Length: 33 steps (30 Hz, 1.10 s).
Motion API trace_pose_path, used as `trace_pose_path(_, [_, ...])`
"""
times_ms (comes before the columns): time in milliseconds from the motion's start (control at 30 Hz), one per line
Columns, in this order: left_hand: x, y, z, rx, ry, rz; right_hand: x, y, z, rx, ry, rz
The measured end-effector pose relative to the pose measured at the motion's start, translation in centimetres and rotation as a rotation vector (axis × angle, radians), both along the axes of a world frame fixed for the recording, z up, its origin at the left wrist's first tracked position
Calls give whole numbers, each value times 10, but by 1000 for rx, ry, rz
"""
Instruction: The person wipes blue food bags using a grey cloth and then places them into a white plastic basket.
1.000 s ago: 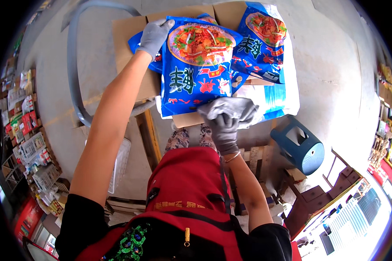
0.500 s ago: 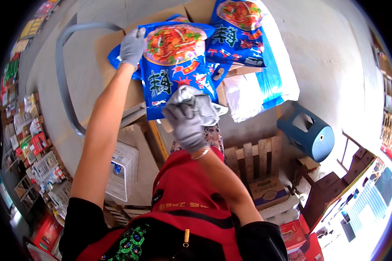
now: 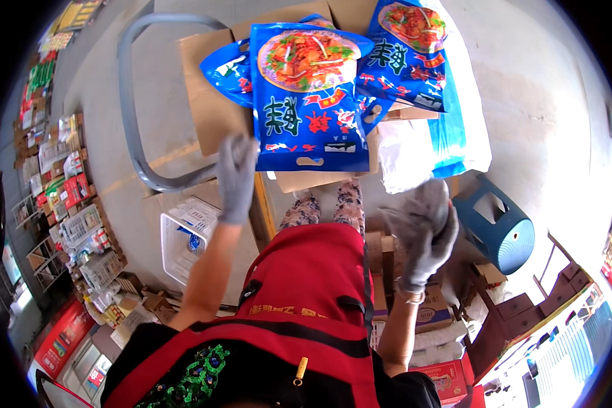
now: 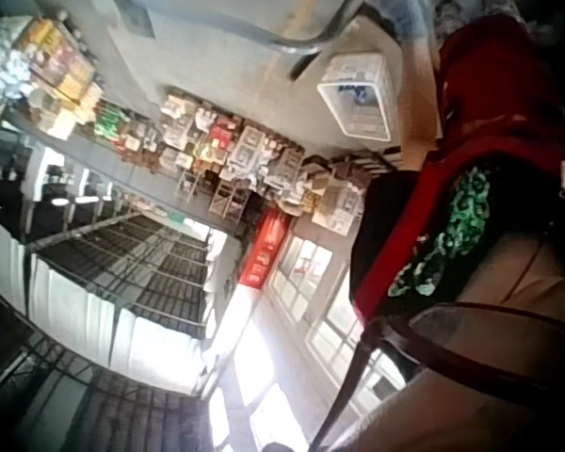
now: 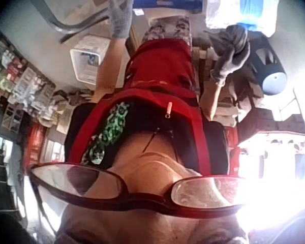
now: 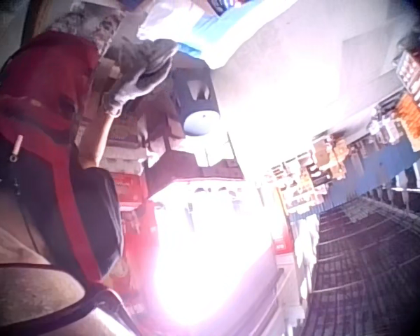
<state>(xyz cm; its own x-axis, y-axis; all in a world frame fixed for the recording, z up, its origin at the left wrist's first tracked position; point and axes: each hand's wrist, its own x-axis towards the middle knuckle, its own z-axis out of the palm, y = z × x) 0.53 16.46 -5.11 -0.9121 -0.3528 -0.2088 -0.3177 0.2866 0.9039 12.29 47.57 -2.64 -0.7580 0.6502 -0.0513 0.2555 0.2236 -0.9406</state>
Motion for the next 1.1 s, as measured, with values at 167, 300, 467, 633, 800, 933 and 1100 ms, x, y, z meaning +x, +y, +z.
trace_pose_path(167, [41,-29,-42,806,-423,139,-76,-122,12,242,265,830])
trace_pose_path(300, [37,-22,-87,557,-157,40,-98,-207,-87,729,79,1095])
trace_pose_path(467, [37,-14,-72,501,-219,235,-83,-140,-78,814,-91,998])
trace_pose_path(633, [39,-12,-60,661,-138,190,-70,-78,-87,650,-150,688])
trace_pose_path(800, [34,-17,-50,904,-183,142,-81,-159,-66,467,-28,760])
trace_pose_path(933, [32,-33,-60,944,-180,244,-82,-211,-52,590,63,901])
trace_pose_path(1100, [16,-16,-45,948,-294,428,-78,-98,-87,601,-28,754])
